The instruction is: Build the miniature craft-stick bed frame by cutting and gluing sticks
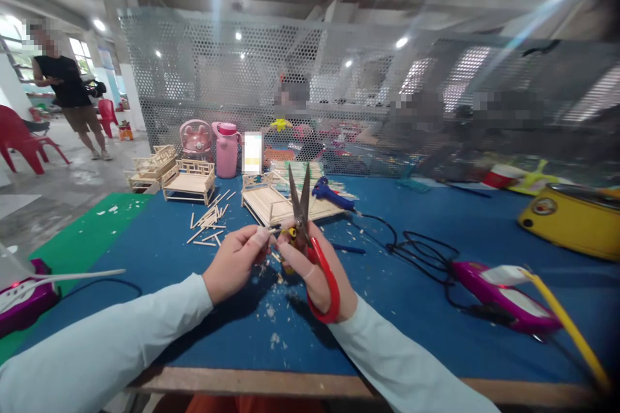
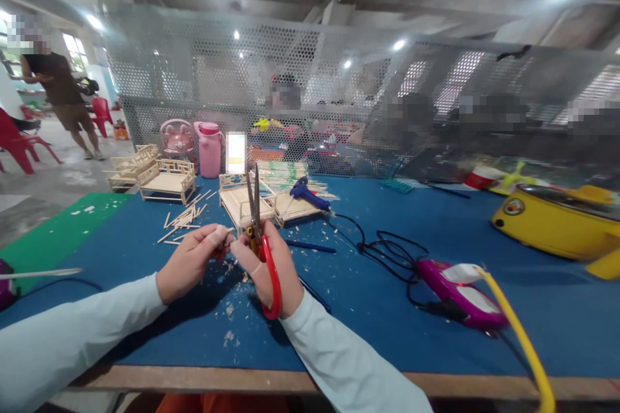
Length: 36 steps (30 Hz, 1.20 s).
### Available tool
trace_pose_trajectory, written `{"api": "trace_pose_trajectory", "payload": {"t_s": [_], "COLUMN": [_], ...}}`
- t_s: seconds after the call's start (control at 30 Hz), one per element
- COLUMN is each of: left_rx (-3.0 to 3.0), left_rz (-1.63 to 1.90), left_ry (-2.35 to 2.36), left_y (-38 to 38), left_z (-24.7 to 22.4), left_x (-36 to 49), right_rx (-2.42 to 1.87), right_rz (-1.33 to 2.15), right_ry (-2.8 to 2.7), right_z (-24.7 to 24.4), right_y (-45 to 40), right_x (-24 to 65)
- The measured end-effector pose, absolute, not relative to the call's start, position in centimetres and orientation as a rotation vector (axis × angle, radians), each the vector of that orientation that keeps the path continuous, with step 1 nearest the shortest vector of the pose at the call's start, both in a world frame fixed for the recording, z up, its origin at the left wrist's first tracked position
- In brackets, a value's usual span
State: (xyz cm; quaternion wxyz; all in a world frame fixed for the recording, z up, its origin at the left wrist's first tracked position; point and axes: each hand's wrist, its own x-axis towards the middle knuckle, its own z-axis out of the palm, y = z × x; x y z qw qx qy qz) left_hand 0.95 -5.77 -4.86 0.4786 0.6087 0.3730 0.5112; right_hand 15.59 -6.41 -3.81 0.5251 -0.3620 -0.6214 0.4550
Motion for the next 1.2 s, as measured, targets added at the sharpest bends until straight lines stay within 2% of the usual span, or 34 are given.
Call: {"api": "trace_pose_trajectory", "payload": {"t_s": [0.17, 0.4, 0.9, 1.2], "left_rx": [1.587, 1.68, 1.844, 1.917], "left_rz": [1.402, 1.486, 1.371, 1.346], "left_ry": [0.942, 0.999, 1.011, 1.056], "left_y": [-5.8, -6.1, -5.9, -6.1], "left_z": [-4.1, -3.2, -2.5, -2.2], "left_x": [0.6, 0.7, 0.0, -0.1], "right_rx": [-0.817, -0.713, -0.676, -0.852], "right_rz": [1.269, 1.178, 1.081, 0.992], "right_ry": [-1.543, -1.69, -1.819, -1.728], "right_z": [-4.7, -4.9, -5.1, -5.3], "right_y": [-6.9, -7.3, -7.5, -7.7], "right_x": [15.5, 15.0, 15.2, 15.2]}}
